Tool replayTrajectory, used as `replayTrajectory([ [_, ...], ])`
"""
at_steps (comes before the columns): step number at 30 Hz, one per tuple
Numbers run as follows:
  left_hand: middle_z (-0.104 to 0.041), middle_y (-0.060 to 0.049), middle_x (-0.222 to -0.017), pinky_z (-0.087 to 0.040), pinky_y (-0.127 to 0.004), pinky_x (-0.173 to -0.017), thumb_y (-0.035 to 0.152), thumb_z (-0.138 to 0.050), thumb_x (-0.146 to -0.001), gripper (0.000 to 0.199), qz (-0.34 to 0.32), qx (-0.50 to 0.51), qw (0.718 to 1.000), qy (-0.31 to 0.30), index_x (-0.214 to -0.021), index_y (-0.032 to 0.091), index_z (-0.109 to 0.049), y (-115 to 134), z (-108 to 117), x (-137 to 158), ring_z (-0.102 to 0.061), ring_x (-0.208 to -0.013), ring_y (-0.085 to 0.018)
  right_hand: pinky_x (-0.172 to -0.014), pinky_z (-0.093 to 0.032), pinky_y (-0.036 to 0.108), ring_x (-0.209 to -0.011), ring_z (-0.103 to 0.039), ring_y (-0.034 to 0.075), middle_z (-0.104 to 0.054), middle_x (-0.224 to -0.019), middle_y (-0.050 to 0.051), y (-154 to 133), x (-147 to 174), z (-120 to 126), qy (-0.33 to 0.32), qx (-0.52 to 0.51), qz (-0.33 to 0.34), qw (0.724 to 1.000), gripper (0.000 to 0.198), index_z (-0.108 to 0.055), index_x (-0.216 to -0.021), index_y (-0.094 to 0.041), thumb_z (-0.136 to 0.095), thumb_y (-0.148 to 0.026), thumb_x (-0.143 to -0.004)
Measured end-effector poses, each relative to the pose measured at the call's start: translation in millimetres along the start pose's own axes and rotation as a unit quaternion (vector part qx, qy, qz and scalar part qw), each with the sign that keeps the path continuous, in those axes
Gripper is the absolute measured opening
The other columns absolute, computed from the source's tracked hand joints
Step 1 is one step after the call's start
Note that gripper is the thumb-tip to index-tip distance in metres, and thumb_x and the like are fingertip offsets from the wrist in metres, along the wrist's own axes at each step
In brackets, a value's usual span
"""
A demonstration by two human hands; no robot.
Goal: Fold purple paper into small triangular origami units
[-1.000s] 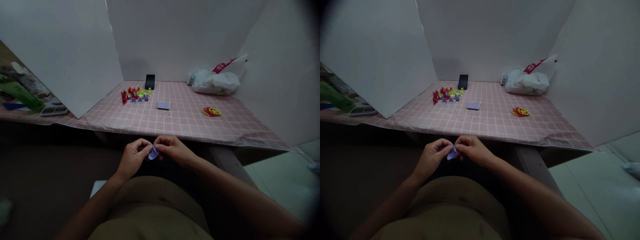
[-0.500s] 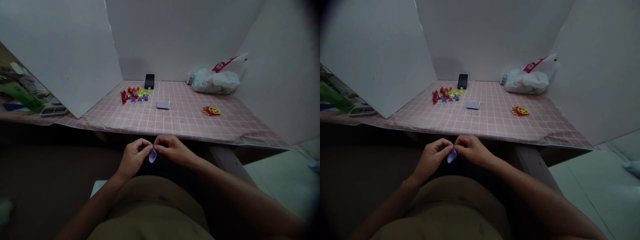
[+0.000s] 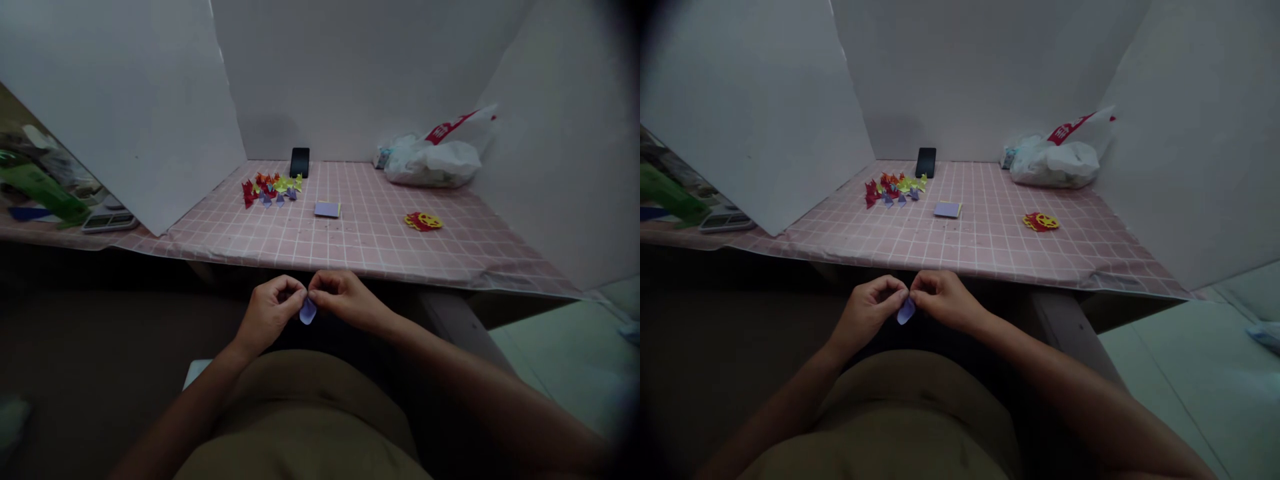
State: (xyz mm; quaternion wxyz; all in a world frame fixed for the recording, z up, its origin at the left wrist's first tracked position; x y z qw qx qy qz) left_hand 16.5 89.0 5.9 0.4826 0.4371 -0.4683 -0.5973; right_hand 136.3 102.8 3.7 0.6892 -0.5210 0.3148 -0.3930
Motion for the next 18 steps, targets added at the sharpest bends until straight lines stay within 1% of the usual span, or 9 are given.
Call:
replayTrajectory([
  [4,-0.059,0.002,-0.06,-0.044,-0.021,-0.052,0.028,-0.067,-0.077,0.013,0.0,-0.011,1.0,0.015,-0.072,0.016,-0.064,-2.9,1.6,-0.5,-0.054,-0.054,-0.011,-0.055,-0.043,0.024,-0.056,-0.054,0.011,-0.061,-0.065,-0.001,5.7,-0.1,-6.0,-0.033,-0.06,-0.033,0.997,0.012,-0.061,-0.076,-0.017,-0.063,-0.028,-0.079],
  [8,-0.062,0.001,-0.064,-0.045,-0.022,-0.053,0.029,-0.065,-0.082,0.015,0.004,0.0,1.0,-0.006,-0.076,0.016,-0.066,-3.2,0.2,-0.7,-0.056,-0.055,-0.011,-0.054,-0.043,0.024,-0.056,-0.054,0.011,-0.061,-0.065,-0.001,5.3,0.3,-4.0,-0.023,-0.067,-0.041,0.997,0.013,-0.06,-0.075,-0.017,-0.064,-0.028,-0.078],
  [13,-0.063,0.0,-0.065,-0.048,-0.023,-0.057,0.033,-0.058,-0.09,0.024,-0.007,0.013,0.999,-0.037,-0.077,0.015,-0.067,0.1,-2.5,0.3,-0.058,-0.058,-0.012,-0.053,-0.041,0.024,-0.055,-0.053,0.011,-0.06,-0.063,-0.001,6.5,0.3,-1.9,-0.011,-0.061,-0.047,0.997,0.012,-0.06,-0.073,-0.017,-0.064,-0.028,-0.077],
  [18,-0.062,0.002,-0.065,-0.046,-0.022,-0.055,0.03,-0.068,-0.082,0.015,0.013,0.024,0.999,-0.031,-0.078,0.015,-0.066,-6.8,-2.5,-1.0,-0.056,-0.057,-0.011,-0.052,-0.04,0.023,-0.055,-0.053,0.011,-0.06,-0.063,-0.001,9.4,-0.4,-2.7,-0.011,-0.049,-0.042,0.998,0.012,-0.06,-0.073,-0.017,-0.063,-0.028,-0.077],
])
Point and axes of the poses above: each hand's wrist, its own x-axis away from the middle knuckle, its own z-axis out of the back of the hand, y = z × x, the point moved 9 cm from there along -x, towards the middle knuckle
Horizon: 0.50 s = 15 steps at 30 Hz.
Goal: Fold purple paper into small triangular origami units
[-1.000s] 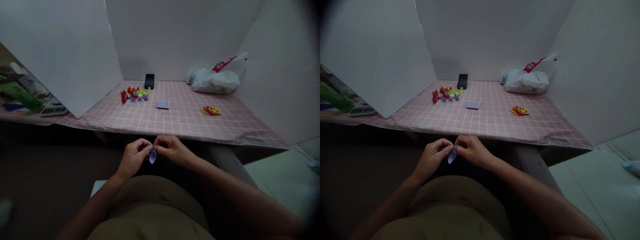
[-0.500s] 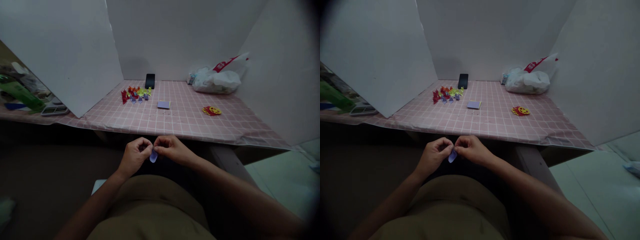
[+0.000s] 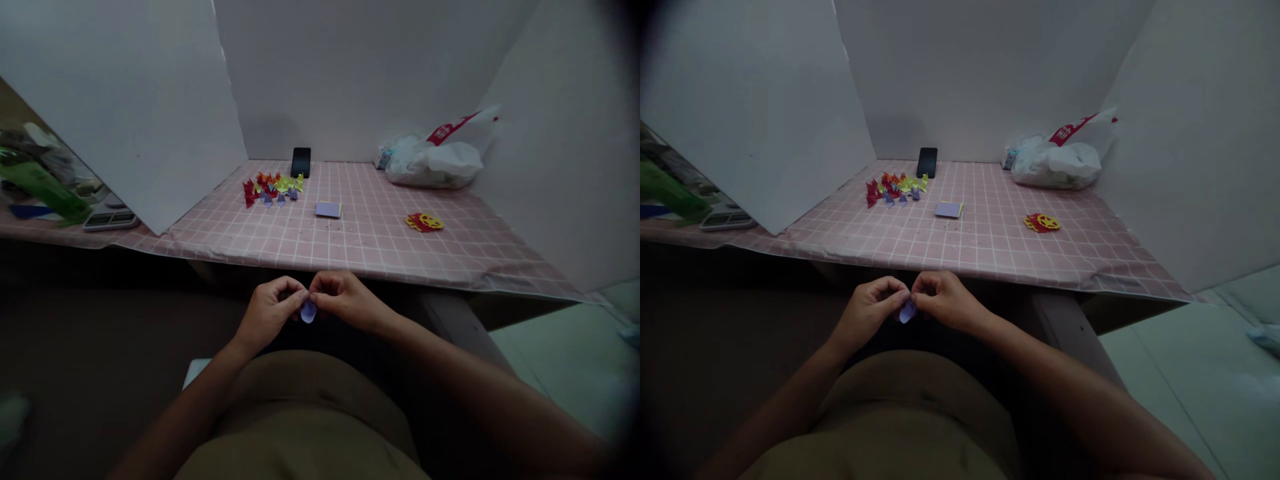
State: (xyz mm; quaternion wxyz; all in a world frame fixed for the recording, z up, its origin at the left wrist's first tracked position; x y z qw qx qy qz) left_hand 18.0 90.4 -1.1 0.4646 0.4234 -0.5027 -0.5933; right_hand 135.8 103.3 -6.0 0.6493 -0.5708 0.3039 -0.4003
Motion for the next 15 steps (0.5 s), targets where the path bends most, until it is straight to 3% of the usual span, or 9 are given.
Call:
replayTrajectory([
  [10,-0.062,0.002,-0.064,-0.044,-0.021,-0.05,0.032,-0.065,-0.084,0.019,-0.022,-0.032,0.999,0.025,-0.075,0.015,-0.065,-1,2,1,-0.054,-0.053,-0.01,-0.055,-0.043,0.025,-0.056,-0.055,0.011,-0.062,-0.066,0.0,5,-2,-4,-0.02,-0.043,-0.006,0.999,0.016,-0.061,-0.076,-0.016,-0.065,-0.031,-0.078],
  [15,-0.061,0.004,-0.06,-0.046,-0.019,-0.049,0.031,-0.064,-0.084,0.018,-0.046,-0.033,0.987,0.152,-0.074,0.017,-0.061,1,23,2,-0.057,-0.05,-0.01,-0.057,-0.043,0.026,-0.054,-0.053,0.01,-0.057,-0.066,-0.002,2,-2,2,0.021,-0.071,0.01,0.997,0.018,-0.057,-0.078,-0.017,-0.059,-0.034,-0.083],
])
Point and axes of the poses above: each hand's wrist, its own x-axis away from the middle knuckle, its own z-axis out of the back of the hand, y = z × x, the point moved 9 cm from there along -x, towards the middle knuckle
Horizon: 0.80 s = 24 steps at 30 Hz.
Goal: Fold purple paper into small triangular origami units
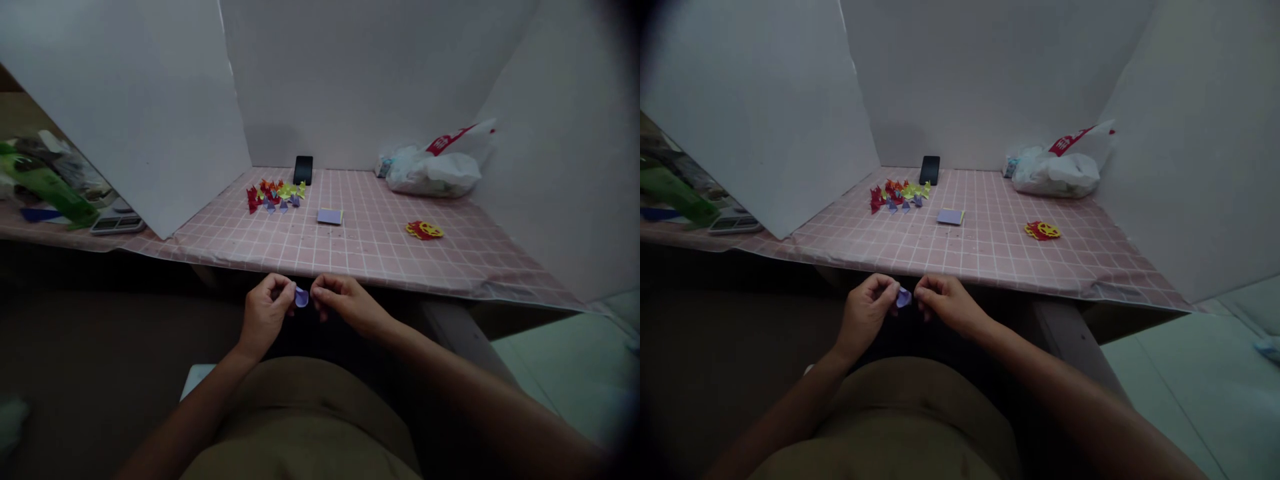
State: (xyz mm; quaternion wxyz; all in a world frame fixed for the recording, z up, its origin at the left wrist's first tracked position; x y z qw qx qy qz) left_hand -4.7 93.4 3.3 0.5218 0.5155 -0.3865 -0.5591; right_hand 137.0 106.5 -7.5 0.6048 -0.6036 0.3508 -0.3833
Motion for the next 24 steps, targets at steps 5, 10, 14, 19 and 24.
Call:
replayTrajectory([
  [5,-0.065,0.002,-0.063,-0.051,-0.022,-0.052,0.032,-0.064,-0.083,0.018,0.004,-0.005,0.996,0.084,-0.076,0.017,-0.059,-5,15,-1,-0.064,-0.052,-0.013,-0.055,-0.041,0.026,-0.057,-0.05,0.011,-0.053,-0.07,-0.004,1,0,-2,0.014,0.033,0.032,0.999,0.017,-0.053,-0.083,-0.019,-0.064,-0.032,-0.081],
  [10,-0.066,0.002,-0.064,-0.053,-0.024,-0.057,0.025,-0.064,-0.081,0.01,-0.008,-0.025,0.995,0.101,-0.076,0.018,-0.058,-7,14,4,-0.067,-0.057,-0.015,-0.06,-0.037,0.026,-0.066,-0.046,0.013,-0.053,-0.073,-0.003,-5,4,-2,0.077,0.17,0.111,0.976,0.021,-0.052,-0.081,-0.02,-0.072,-0.027,-0.078],
  [14,-0.062,0.003,-0.07,-0.053,-0.024,-0.056,0.023,-0.064,-0.08,0.008,-0.017,-0.017,0.995,0.095,-0.079,0.019,-0.057,-10,8,7,-0.067,-0.059,-0.014,-0.062,-0.039,0.027,-0.068,-0.049,0.014,-0.055,-0.076,-0.001,-8,8,2,0.128,0.172,0.129,0.968,0.021,-0.051,-0.083,-0.02,-0.07,-0.029,-0.08],
  [19,-0.062,0.002,-0.081,-0.055,-0.024,-0.064,0.02,-0.062,-0.082,0.008,-0.06,-0.057,0.99,0.115,-0.089,0.02,-0.058,-3,8,14,-0.066,-0.069,-0.013,-0.063,-0.043,0.027,-0.068,-0.054,0.015,-0.057,-0.076,-0.002,-17,15,-2,0.14,0.166,0.164,0.962,0.024,-0.051,-0.097,-0.022,-0.068,-0.029,-0.082],
  [24,-0.059,0.002,-0.082,-0.058,-0.025,-0.064,0.021,-0.061,-0.083,0.009,-0.043,-0.018,0.994,0.095,-0.091,0.02,-0.057,-7,1,17,-0.068,-0.068,-0.013,-0.064,-0.044,0.027,-0.068,-0.055,0.015,-0.056,-0.075,-0.002,-21,18,5,0.173,0.189,0.179,0.95,0.013,-0.053,-0.095,-0.021,-0.061,-0.024,-0.085],
])
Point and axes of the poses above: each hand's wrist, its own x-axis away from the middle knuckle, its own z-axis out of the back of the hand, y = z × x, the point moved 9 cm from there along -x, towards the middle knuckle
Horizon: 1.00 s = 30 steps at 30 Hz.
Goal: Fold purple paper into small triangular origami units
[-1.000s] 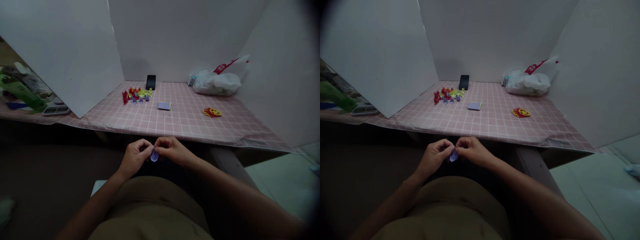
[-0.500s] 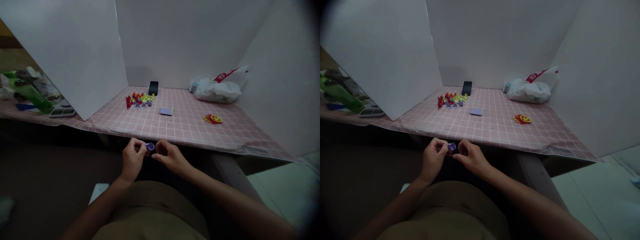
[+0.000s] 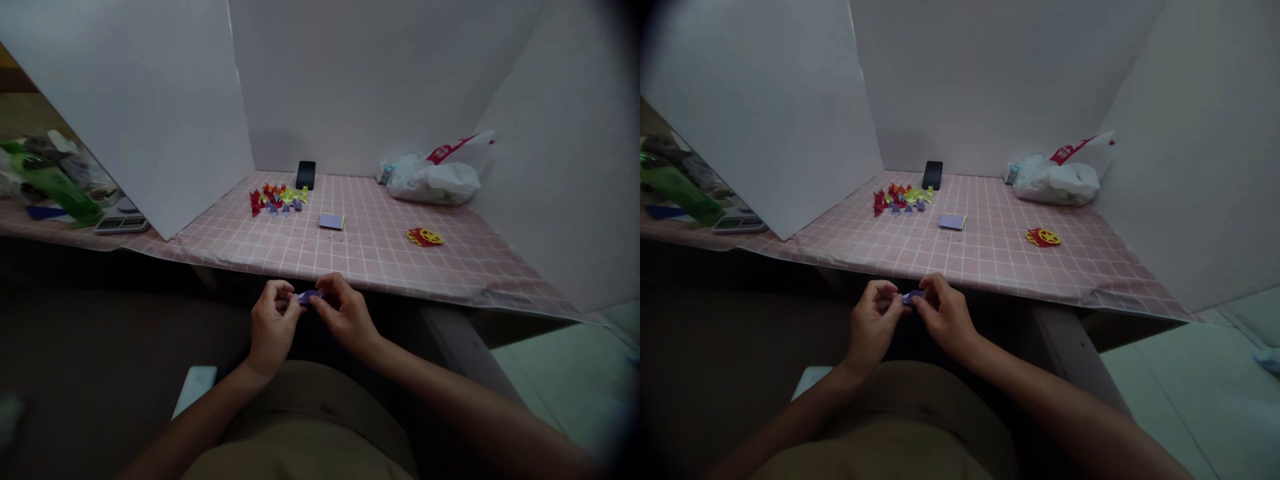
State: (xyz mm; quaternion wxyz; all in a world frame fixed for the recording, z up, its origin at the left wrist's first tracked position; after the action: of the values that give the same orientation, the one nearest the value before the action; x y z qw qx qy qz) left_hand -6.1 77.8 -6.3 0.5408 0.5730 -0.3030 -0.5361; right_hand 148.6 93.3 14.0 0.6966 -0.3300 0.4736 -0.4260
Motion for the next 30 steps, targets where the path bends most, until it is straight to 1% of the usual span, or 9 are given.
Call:
replayTrajectory([
  [2,-0.058,0.003,-0.081,-0.059,-0.025,-0.062,0.022,-0.062,-0.083,0.011,0.02,0.02,1.0,-0.01,-0.092,0.02,-0.056,-4,-3,0,-0.069,-0.065,-0.013,-0.062,-0.043,0.026,-0.066,-0.053,0.014,-0.055,-0.073,-0.002,4,-1,1,0.005,-0.004,-0.008,1.0,0.011,-0.053,-0.093,-0.021,-0.061,-0.024,-0.086],
  [5,-0.057,0.003,-0.081,-0.058,-0.023,-0.061,0.021,-0.062,-0.083,0.01,0.025,0.015,0.999,-0.013,-0.091,0.019,-0.056,-6,-4,1,-0.07,-0.064,-0.012,-0.061,-0.042,0.026,-0.065,-0.052,0.013,-0.055,-0.073,-0.002,5,-2,1,0.004,-0.004,-0.008,1.0,0.007,-0.054,-0.091,-0.021,-0.059,-0.023,-0.086],
  [8,-0.058,0.003,-0.082,-0.057,-0.022,-0.062,0.02,-0.062,-0.084,0.009,0.01,0.002,1.0,-0.013,-0.09,0.019,-0.055,-2,-3,1,-0.07,-0.065,-0.012,-0.059,-0.04,0.025,-0.063,-0.051,0.013,-0.056,-0.071,-0.001,3,-2,2,0.007,0.002,-0.01,1.0,0.004,-0.055,-0.083,-0.02,-0.058,-0.021,-0.085],
  [14,-0.06,0.001,-0.083,-0.056,-0.024,-0.065,0.019,-0.06,-0.085,0.004,-0.03,-0.053,0.998,-0.011,-0.089,0.02,-0.058,5,0,2,-0.069,-0.069,-0.014,-0.055,-0.036,0.026,-0.059,-0.048,0.013,-0.053,-0.064,-0.003,11,-3,5,0.014,0.006,-0.072,0.997,0.008,-0.052,-0.074,-0.02,-0.056,-0.017,-0.079],
  [17,-0.06,0.0,-0.084,-0.056,-0.025,-0.067,0.018,-0.061,-0.085,0.004,-0.061,-0.08,0.995,-0.014,-0.088,0.02,-0.059,8,1,3,-0.067,-0.071,-0.014,-0.058,-0.037,0.026,-0.062,-0.049,0.014,-0.054,-0.067,-0.003,7,-4,4,0.002,0.008,-0.052,0.999,0.007,-0.054,-0.08,-0.021,-0.057,-0.015,-0.077],
  [20,-0.06,-0.001,-0.084,-0.057,-0.027,-0.069,0.017,-0.06,-0.085,0.004,-0.078,-0.095,0.992,-0.026,-0.086,0.02,-0.06,10,-1,4,-0.065,-0.072,-0.014,-0.06,-0.038,0.026,-0.062,-0.051,0.013,-0.056,-0.067,-0.003,4,-5,-2,-0.041,0.012,-0.035,0.998,0.015,-0.059,-0.086,-0.02,-0.053,-0.011,-0.076],
  [23,-0.061,-0.001,-0.083,-0.056,-0.026,-0.069,0.016,-0.06,-0.083,0.005,-0.065,-0.085,0.994,-0.03,-0.085,0.021,-0.061,8,-1,4,-0.066,-0.072,-0.015,-0.06,-0.038,0.026,-0.062,-0.052,0.014,-0.058,-0.067,-0.001,7,-5,-5,-0.064,0.013,-0.045,0.997,0.017,-0.062,-0.079,-0.019,-0.05,-0.009,-0.074],
  [26,-0.062,0.0,-0.082,-0.055,-0.025,-0.066,0.017,-0.061,-0.082,0.004,-0.034,-0.06,0.997,-0.037,-0.085,0.02,-0.061,6,-2,3,-0.067,-0.07,-0.015,-0.059,-0.038,0.025,-0.063,-0.052,0.014,-0.059,-0.066,-0.001,10,-6,-2,-0.05,-0.002,-0.065,0.997,0.016,-0.063,-0.075,-0.018,-0.05,-0.009,-0.072],
  [30,-0.064,0.001,-0.08,-0.052,-0.022,-0.061,0.02,-0.06,-0.084,0.004,0.013,-0.037,0.997,-0.066,-0.087,0.019,-0.062,5,-7,0,-0.069,-0.064,-0.013,-0.059,-0.038,0.025,-0.061,-0.051,0.013,-0.058,-0.064,-0.002,11,-7,0,-0.04,-0.017,-0.075,0.996,0.013,-0.062,-0.073,-0.018,-0.05,-0.012,-0.071],
])
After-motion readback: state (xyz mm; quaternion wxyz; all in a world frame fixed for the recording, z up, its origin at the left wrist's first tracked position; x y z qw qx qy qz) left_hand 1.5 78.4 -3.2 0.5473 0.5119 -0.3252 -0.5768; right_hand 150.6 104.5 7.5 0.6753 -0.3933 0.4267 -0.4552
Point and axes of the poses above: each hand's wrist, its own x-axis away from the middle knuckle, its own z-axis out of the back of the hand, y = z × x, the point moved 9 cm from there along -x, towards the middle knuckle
